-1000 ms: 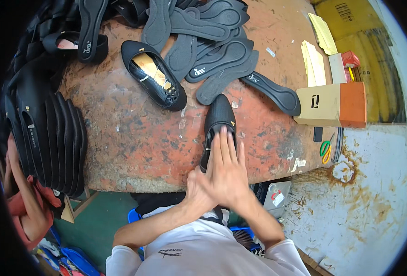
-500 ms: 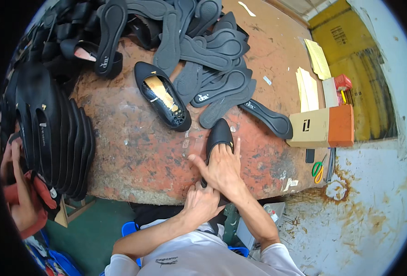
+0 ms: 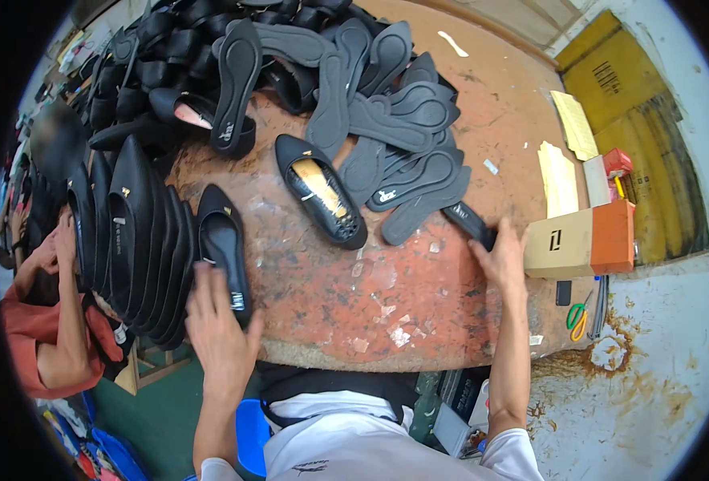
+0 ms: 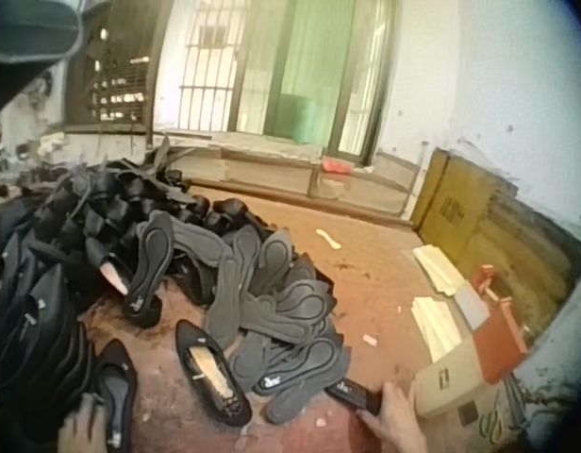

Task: The person inserts insoles into shoes by hand and presses them into place.

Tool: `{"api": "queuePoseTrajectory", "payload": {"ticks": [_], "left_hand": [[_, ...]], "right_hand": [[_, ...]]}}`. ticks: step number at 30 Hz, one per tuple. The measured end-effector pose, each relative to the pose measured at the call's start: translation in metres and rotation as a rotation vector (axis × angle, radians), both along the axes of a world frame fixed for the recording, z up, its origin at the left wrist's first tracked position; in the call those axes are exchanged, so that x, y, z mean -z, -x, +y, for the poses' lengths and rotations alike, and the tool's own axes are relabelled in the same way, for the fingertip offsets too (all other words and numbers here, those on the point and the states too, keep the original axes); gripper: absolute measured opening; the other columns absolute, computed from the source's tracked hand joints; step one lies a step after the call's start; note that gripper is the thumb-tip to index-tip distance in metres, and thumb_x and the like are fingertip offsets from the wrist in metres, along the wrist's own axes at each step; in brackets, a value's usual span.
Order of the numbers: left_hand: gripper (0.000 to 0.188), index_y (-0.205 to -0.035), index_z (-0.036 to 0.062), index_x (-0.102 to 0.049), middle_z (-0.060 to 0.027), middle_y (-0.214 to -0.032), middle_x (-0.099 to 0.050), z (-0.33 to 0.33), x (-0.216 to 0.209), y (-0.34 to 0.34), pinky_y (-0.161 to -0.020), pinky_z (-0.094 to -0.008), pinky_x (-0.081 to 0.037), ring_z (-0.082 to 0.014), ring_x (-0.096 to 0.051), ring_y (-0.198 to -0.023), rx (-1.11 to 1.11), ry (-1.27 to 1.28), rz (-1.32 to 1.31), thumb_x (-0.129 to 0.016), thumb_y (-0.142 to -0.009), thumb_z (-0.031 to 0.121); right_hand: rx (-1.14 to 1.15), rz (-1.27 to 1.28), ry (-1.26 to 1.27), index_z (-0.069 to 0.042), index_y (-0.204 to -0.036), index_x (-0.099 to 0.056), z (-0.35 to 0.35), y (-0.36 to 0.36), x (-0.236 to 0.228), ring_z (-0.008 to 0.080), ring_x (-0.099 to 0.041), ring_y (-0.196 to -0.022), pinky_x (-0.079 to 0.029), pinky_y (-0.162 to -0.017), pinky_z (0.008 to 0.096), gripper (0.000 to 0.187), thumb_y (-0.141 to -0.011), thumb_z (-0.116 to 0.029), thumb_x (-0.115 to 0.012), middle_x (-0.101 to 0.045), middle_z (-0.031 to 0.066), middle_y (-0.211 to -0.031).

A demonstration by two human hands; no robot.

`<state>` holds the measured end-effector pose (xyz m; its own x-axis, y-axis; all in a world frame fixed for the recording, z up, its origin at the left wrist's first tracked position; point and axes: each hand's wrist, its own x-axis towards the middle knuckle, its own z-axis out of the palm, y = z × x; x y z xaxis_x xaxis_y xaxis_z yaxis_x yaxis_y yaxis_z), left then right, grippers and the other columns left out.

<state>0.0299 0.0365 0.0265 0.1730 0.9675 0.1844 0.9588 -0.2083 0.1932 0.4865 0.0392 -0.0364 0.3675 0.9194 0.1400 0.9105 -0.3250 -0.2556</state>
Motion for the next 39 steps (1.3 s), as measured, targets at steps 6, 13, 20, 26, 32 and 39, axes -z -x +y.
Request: {"api": "queuePoseTrajectory", "payload": {"ticks": [6,13,20,26,32,39], "left_hand": [[0.091,-0.165,-0.0018,-0.034,-0.0280,-0.158,-0.052,0.003,0.006,-0.075,-0.115,-0.0500,-0.047,-0.0463,-0.058,-0.136,0.196,0.097,-0.486,-0.082,-0.091,0.020],[0.046,-0.106,0.0014,-0.062,-0.0216,-0.101,-0.070,0.036,0.054,-0.103,-0.076,-0.0483,-0.057,-0.0391,-0.070,-0.085,0.105,0.135,-0.574,-0.093,-0.083,0.027],[0.043,-0.103,0.0038,-0.062,-0.0264,-0.134,-0.068,-0.021,0.039,-0.027,-0.097,-0.0475,-0.061,-0.0430,-0.072,-0.119,0.517,0.157,-0.733,-0.091,-0.070,0.005],[0.049,-0.123,0.0015,-0.065,-0.0273,-0.151,-0.056,-0.022,0.051,-0.025,-0.110,-0.0502,-0.054,-0.0446,-0.060,-0.137,0.551,0.271,-0.619,-0.085,-0.078,0.004],[0.071,-0.146,-0.0122,-0.054,-0.0353,-0.144,-0.062,-0.065,0.060,-0.042,-0.106,-0.0540,-0.055,-0.0510,-0.067,-0.123,0.214,0.193,-0.544,-0.086,-0.089,0.017],[0.067,-0.147,-0.0125,-0.050,-0.0394,-0.154,-0.052,-0.071,0.058,-0.044,-0.110,-0.0513,-0.053,-0.0531,-0.061,-0.134,0.216,0.243,-0.621,-0.081,-0.094,0.014]], "right_hand": [[-0.021,0.160,0.176,-0.002,-0.101,-0.059,-0.059,0.056,-0.035,0.0450,-0.067,-0.087,-0.055,-0.077,0.0514,0.034,-0.075,-0.009,-0.080,-0.067,0.0237,-0.093],[0.166,0.649,0.006,-0.006,-0.098,-0.047,-0.095,0.076,-0.057,0.0201,-0.052,-0.076,-0.047,-0.072,0.0338,0.036,-0.076,-0.004,-0.074,-0.053,0.0082,-0.086],[-0.129,0.708,-0.248,-0.006,-0.097,-0.053,-0.116,0.087,-0.082,0.0206,-0.056,-0.086,-0.047,-0.081,0.0316,0.043,-0.068,-0.009,-0.086,-0.059,0.0097,-0.098],[-0.565,0.465,0.052,-0.005,-0.097,-0.075,-0.095,0.119,-0.086,0.0297,-0.067,-0.101,-0.049,-0.095,0.0445,0.041,-0.064,-0.016,-0.096,-0.074,0.0116,-0.114],[-0.718,0.334,0.051,-0.007,-0.095,-0.081,-0.073,0.144,-0.047,0.0269,-0.066,-0.107,-0.046,-0.102,0.0474,0.023,-0.074,-0.008,-0.089,-0.075,0.0055,-0.117],[-0.802,0.397,0.084,-0.007,-0.094,-0.082,-0.059,0.175,-0.027,0.0248,-0.066,-0.107,-0.046,-0.103,0.0467,0.021,-0.074,-0.009,-0.089,-0.075,0.0045,-0.118]]}}
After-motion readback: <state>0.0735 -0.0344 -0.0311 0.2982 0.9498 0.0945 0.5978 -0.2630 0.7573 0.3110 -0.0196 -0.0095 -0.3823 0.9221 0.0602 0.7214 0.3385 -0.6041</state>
